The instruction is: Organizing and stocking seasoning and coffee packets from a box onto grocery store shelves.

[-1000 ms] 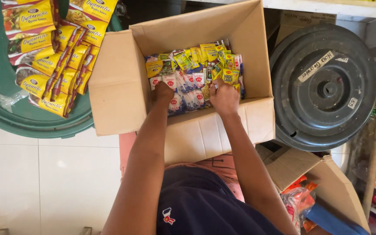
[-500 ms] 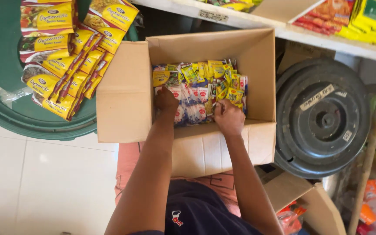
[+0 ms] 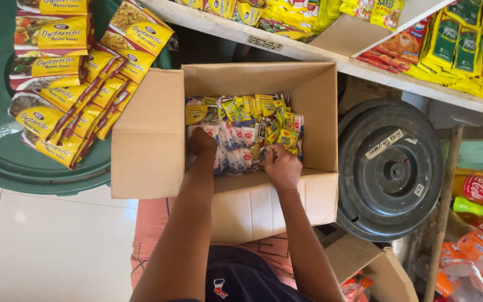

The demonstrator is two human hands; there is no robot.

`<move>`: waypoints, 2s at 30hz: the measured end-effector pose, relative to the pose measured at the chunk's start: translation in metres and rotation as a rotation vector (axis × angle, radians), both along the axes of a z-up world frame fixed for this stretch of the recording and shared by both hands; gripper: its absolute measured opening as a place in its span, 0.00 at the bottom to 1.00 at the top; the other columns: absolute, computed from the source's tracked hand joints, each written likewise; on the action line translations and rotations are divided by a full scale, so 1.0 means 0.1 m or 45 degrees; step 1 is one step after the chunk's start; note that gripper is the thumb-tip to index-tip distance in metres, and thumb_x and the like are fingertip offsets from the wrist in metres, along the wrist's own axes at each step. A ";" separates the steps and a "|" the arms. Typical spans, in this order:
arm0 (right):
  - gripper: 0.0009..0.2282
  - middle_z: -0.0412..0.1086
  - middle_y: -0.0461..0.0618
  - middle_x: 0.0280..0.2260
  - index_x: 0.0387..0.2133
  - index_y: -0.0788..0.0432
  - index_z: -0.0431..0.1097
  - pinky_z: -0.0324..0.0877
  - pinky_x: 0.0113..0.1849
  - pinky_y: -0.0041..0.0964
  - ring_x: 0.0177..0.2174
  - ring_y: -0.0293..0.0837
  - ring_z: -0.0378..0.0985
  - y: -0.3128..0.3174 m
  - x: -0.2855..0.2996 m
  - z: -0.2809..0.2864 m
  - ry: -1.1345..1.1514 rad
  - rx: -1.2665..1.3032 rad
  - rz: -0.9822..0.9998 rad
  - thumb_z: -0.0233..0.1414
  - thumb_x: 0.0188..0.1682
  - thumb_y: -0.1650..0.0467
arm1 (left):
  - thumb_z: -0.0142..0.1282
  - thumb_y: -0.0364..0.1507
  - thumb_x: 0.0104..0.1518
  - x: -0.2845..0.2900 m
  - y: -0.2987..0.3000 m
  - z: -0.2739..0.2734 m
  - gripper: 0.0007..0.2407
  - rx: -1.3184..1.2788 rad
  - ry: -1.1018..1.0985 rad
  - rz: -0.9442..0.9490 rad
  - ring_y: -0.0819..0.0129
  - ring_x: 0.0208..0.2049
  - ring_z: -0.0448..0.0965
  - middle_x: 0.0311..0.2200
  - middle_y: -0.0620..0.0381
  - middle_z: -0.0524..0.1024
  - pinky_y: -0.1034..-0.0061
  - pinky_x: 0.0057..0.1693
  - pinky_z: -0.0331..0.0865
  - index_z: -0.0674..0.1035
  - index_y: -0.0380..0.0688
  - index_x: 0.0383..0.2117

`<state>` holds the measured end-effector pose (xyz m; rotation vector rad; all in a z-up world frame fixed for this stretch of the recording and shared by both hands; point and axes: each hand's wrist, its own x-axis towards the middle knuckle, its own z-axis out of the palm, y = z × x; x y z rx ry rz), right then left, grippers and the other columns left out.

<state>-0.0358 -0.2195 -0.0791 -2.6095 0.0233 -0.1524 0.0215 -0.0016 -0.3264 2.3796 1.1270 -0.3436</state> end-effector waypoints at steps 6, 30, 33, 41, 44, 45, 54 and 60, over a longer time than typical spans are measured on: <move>0.03 0.77 0.54 0.25 0.29 0.49 0.77 0.75 0.30 0.52 0.25 0.56 0.80 -0.02 0.01 -0.12 -0.101 -0.046 0.019 0.56 0.47 0.66 | 0.56 0.32 0.56 -0.09 0.01 1.00 0.10 -0.070 -0.044 -0.142 0.47 0.42 0.83 0.40 0.42 0.82 0.56 0.46 0.77 0.80 0.43 0.40; 0.15 0.78 0.57 0.38 0.43 0.49 0.77 0.73 0.45 0.49 0.40 0.56 0.80 0.03 0.01 -0.04 0.149 0.329 0.273 0.47 0.54 0.58 | 0.62 0.29 0.53 -1.13 0.04 2.65 0.09 -0.473 -1.005 -0.856 0.55 0.32 0.84 0.31 0.44 0.83 0.64 0.41 0.75 0.84 0.41 0.38; 0.18 0.76 0.50 0.45 0.46 0.53 0.76 0.69 0.50 0.39 0.47 0.45 0.76 0.19 -0.23 0.36 0.288 0.883 0.496 0.47 0.54 0.57 | 0.62 0.28 0.54 -1.24 0.03 3.24 0.08 -0.692 -0.992 -0.756 0.62 0.25 0.81 0.27 0.49 0.83 0.69 0.36 0.74 0.85 0.41 0.37; 0.13 0.76 0.44 0.38 0.43 0.62 0.76 0.71 0.42 0.32 0.38 0.33 0.74 0.28 -0.56 0.50 0.394 1.361 0.515 0.60 0.48 0.69 | 0.62 0.28 0.56 -1.26 0.19 3.52 0.08 -1.086 -1.152 -0.532 0.79 0.28 0.81 0.28 0.56 0.84 0.80 0.37 0.75 0.84 0.36 0.37; 0.11 0.76 0.43 0.34 0.41 0.64 0.77 0.70 0.38 0.29 0.34 0.31 0.73 0.20 -0.59 0.47 0.397 1.375 0.455 0.62 0.48 0.70 | 0.62 0.26 0.55 -1.23 0.22 3.43 0.09 -1.358 -1.289 -0.424 0.77 0.32 0.82 0.33 0.56 0.84 0.80 0.40 0.76 0.82 0.35 0.40; 0.10 0.76 0.42 0.32 0.41 0.64 0.77 0.68 0.35 0.29 0.31 0.31 0.71 0.18 -0.60 0.44 0.386 1.417 0.436 0.62 0.48 0.71 | 0.62 0.25 0.55 -1.23 0.23 3.42 0.10 -1.495 -1.323 -0.368 0.76 0.33 0.82 0.35 0.56 0.84 0.79 0.41 0.77 0.81 0.35 0.41; 0.06 0.79 0.45 0.28 0.33 0.66 0.78 0.71 0.31 0.30 0.27 0.31 0.75 0.13 -0.68 1.05 0.201 1.379 0.183 0.63 0.45 0.73 | 0.62 0.28 0.58 -1.12 0.35 3.22 0.06 -1.929 -1.161 0.111 0.70 0.30 0.82 0.32 0.54 0.83 0.71 0.41 0.78 0.82 0.39 0.36; 0.07 0.79 0.46 0.26 0.31 0.66 0.78 0.71 0.31 0.27 0.27 0.30 0.74 0.14 -0.79 1.43 0.046 0.947 0.243 0.62 0.46 0.71 | 0.60 0.29 0.60 -1.15 0.33 3.03 0.06 -2.161 -1.127 0.171 0.68 0.32 0.82 0.33 0.56 0.82 0.69 0.42 0.78 0.80 0.42 0.38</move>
